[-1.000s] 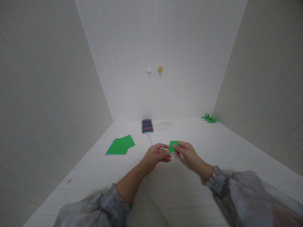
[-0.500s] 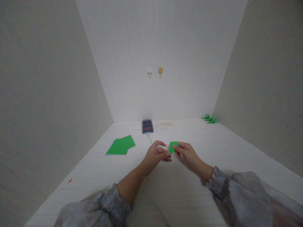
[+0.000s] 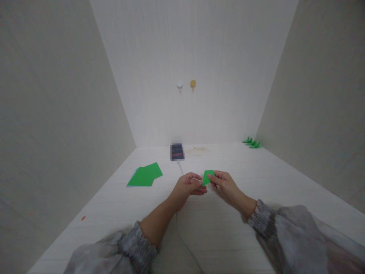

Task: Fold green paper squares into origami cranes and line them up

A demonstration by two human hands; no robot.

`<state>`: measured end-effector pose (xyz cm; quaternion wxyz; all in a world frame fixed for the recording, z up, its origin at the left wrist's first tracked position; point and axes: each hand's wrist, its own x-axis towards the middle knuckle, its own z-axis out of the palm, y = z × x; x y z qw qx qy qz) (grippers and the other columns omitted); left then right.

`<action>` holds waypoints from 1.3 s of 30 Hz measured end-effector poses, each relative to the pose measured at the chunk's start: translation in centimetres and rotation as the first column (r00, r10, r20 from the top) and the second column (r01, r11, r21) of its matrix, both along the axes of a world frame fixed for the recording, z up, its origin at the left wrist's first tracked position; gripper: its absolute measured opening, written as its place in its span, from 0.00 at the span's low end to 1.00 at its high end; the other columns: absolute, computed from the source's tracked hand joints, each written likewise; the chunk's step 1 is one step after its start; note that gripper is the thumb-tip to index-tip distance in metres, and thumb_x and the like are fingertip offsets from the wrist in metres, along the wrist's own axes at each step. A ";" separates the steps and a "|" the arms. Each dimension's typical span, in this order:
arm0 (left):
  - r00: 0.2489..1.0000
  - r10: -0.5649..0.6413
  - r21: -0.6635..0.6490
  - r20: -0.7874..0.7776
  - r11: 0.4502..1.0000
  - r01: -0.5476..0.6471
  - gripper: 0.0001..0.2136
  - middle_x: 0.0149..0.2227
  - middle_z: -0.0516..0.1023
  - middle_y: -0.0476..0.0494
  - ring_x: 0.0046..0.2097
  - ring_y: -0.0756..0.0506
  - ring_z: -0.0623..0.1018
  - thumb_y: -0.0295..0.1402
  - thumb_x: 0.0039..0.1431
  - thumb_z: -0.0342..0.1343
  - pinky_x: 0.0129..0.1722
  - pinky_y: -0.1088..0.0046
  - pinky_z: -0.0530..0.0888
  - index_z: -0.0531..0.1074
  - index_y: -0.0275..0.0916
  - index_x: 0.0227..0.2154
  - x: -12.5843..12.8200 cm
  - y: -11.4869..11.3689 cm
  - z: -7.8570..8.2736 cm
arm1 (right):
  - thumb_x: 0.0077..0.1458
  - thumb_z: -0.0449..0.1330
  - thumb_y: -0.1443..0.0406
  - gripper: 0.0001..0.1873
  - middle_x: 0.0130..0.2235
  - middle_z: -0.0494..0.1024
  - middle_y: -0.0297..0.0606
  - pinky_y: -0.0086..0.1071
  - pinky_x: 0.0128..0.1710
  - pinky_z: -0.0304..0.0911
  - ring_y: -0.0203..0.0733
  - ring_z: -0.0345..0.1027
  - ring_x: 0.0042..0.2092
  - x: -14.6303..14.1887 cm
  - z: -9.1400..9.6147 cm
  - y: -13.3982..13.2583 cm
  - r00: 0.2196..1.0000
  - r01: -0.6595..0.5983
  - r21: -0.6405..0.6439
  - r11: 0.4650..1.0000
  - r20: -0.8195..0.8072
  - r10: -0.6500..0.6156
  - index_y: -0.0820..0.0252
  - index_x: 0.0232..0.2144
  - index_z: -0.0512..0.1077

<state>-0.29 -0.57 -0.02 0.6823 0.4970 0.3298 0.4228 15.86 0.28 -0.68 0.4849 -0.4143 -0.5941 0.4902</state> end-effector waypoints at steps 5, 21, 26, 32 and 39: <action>1.000 0.005 0.005 0.006 1.000 -0.005 0.15 0.25 0.76 0.43 0.27 0.48 0.76 0.34 0.42 0.60 0.31 0.71 0.71 0.63 0.34 0.31 0.0 0.0 0.1 | 0.48 0.54 0.57 0.16 0.15 0.58 0.27 0.25 0.18 0.44 0.29 0.47 0.18 0.0 -0.6 0.2 0.999 0.012 0.018 1.000 0.029 -0.012 0.60 0.16 0.60; 0.993 0.097 0.100 -0.063 0.991 -0.090 0.14 0.21 0.73 0.49 0.26 0.49 0.75 0.35 0.38 0.61 0.32 0.71 0.71 0.64 0.34 0.25 0.6 0.1 0.1 | 0.50 0.50 0.58 0.15 0.17 0.55 0.27 0.26 0.19 0.46 0.31 0.48 0.20 -0.4 0.0 0.1 0.975 0.085 0.147 0.986 0.191 -0.113 0.59 0.17 0.58; 0.970 0.179 0.265 -0.163 0.955 -0.132 0.11 0.23 0.72 0.50 0.26 0.52 0.73 0.31 0.37 0.62 0.29 0.77 0.68 0.67 0.35 0.24 0.4 0.3 -0.6 | 0.50 0.50 0.58 0.15 0.16 0.55 0.26 0.26 0.18 0.45 0.31 0.47 0.19 -0.6 -0.1 0.0 0.983 0.110 0.095 0.989 0.140 -0.123 0.59 0.17 0.58; 0.944 0.251 0.351 -0.212 0.922 -0.166 0.08 0.24 0.73 0.49 0.28 0.51 0.73 0.32 0.40 0.60 0.30 0.76 0.68 0.69 0.36 0.25 0.3 0.5 -1.0 | 0.50 0.51 0.57 0.15 0.15 0.56 0.26 0.25 0.17 0.45 0.30 0.48 0.18 -0.6 -0.7 0.3 0.988 0.120 0.062 0.991 0.094 -0.125 0.59 0.17 0.58; 0.952 0.254 0.336 -0.171 0.923 -0.186 0.07 0.23 0.73 0.50 0.27 0.51 0.73 0.30 0.40 0.59 0.29 0.76 0.68 0.68 0.36 0.24 0.5 0.4 -0.5 | 0.49 0.52 0.57 0.15 0.15 0.59 0.27 0.25 0.18 0.46 0.30 0.50 0.18 -0.5 -0.8 0.4 0.993 0.108 0.020 0.994 0.047 -0.108 0.59 0.17 0.59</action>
